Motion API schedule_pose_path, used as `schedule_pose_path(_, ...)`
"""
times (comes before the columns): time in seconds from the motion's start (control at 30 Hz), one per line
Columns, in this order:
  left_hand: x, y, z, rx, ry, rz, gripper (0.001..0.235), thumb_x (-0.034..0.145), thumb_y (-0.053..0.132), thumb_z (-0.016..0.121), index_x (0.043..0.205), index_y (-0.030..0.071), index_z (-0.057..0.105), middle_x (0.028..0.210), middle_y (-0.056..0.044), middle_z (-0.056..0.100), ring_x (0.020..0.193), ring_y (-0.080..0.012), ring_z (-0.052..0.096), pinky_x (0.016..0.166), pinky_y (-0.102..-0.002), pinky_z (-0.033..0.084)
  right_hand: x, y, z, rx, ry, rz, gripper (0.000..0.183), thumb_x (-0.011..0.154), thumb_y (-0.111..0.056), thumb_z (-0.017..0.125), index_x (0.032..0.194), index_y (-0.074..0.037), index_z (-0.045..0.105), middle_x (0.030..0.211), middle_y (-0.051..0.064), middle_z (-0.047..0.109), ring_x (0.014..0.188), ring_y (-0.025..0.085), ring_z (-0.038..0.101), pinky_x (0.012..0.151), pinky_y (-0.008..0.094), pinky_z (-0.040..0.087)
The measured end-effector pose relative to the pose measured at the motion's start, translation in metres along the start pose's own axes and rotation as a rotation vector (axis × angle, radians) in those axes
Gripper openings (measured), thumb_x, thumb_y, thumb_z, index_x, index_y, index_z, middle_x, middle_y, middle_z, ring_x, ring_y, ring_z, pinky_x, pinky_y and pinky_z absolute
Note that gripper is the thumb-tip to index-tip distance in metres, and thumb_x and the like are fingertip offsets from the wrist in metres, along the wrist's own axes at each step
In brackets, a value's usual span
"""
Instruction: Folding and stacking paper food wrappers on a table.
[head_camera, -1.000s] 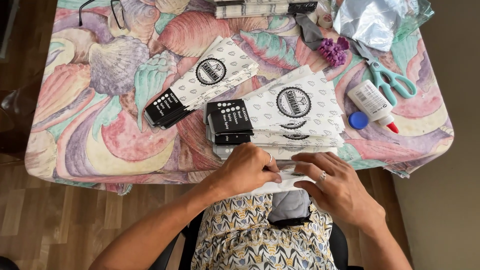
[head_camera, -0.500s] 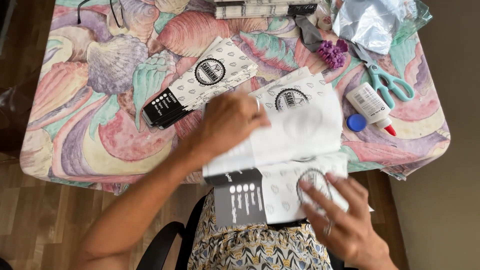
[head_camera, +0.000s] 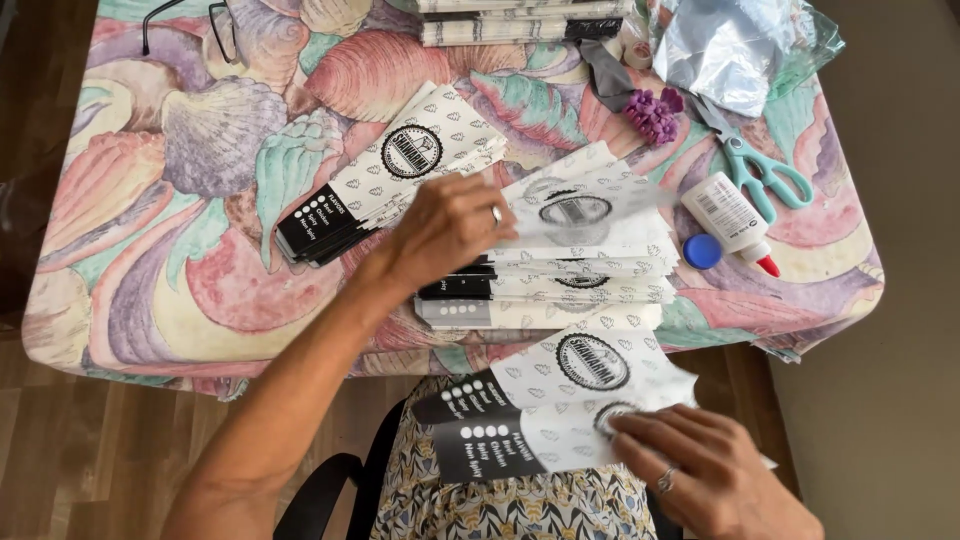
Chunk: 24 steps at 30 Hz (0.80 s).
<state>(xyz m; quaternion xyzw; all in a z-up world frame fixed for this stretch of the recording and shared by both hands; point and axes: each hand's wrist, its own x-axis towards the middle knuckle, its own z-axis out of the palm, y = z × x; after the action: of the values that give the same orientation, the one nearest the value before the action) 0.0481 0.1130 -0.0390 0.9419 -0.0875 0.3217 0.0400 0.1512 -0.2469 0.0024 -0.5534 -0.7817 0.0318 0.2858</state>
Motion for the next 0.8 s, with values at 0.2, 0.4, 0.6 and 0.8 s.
schedule_pose_path(0.2, -0.026, 0.035, 0.007, -0.124, -0.284, -0.201, 0.028, 0.097, 0.031, 0.071, 0.102, 0.003, 0.074, 0.111, -0.014, 0.075, 0.110, -0.0348, 0.069, 0.093, -0.049, 0.055, 0.039, 0.015, -0.053, -0.271, 0.121, -0.040, 0.028, 0.093, -0.018, 0.064, 0.107, 0.005, 0.069, 0.106, 0.019, 0.077, 0.092, 0.031, 0.078, 0.079, 0.045, 0.066)
schedule_pose_path(0.4, -0.017, 0.034, -0.045, -0.321, 0.046, -0.410, 0.035, 0.102, 0.029, 0.059, 0.092, 0.000, 0.075, 0.099, -0.014, 0.077, 0.091, -0.0253, 0.072, 0.077, -0.034, 0.058, 0.087, 0.058, -0.067, -0.504, 0.247, -0.034, 0.009, 0.099, 0.004, 0.077, 0.105, -0.002, 0.078, 0.101, 0.012, 0.081, 0.091, 0.029, 0.079, 0.076, 0.041, 0.063)
schedule_pose_path(0.6, -0.021, 0.019, -0.063, -0.321, 0.343, -0.619, 0.031, 0.099, 0.019, 0.072, 0.071, 0.009, 0.070, 0.076, 0.001, 0.073, 0.065, -0.0175, 0.067, 0.065, -0.027, 0.054, 0.121, 0.128, -0.009, -0.483, 0.277, -0.125, 0.026, 0.100, 0.001, 0.054, 0.102, -0.007, 0.079, 0.092, 0.015, 0.078, 0.085, 0.034, 0.076, 0.070, 0.041, 0.058)
schedule_pose_path(0.8, -0.050, 0.003, -0.047, -0.307, 0.354, -0.669, 0.034, 0.098, 0.020, 0.073, 0.065, 0.013, 0.069, 0.059, 0.001, 0.064, 0.056, -0.0150, 0.060, 0.059, -0.027, 0.051, 0.124, 0.105, 0.000, -0.223, -0.052, 0.073, 0.042, 0.093, -0.043, 0.069, 0.103, -0.003, 0.078, 0.108, 0.024, 0.077, 0.097, 0.041, 0.074, 0.073, 0.045, 0.059)
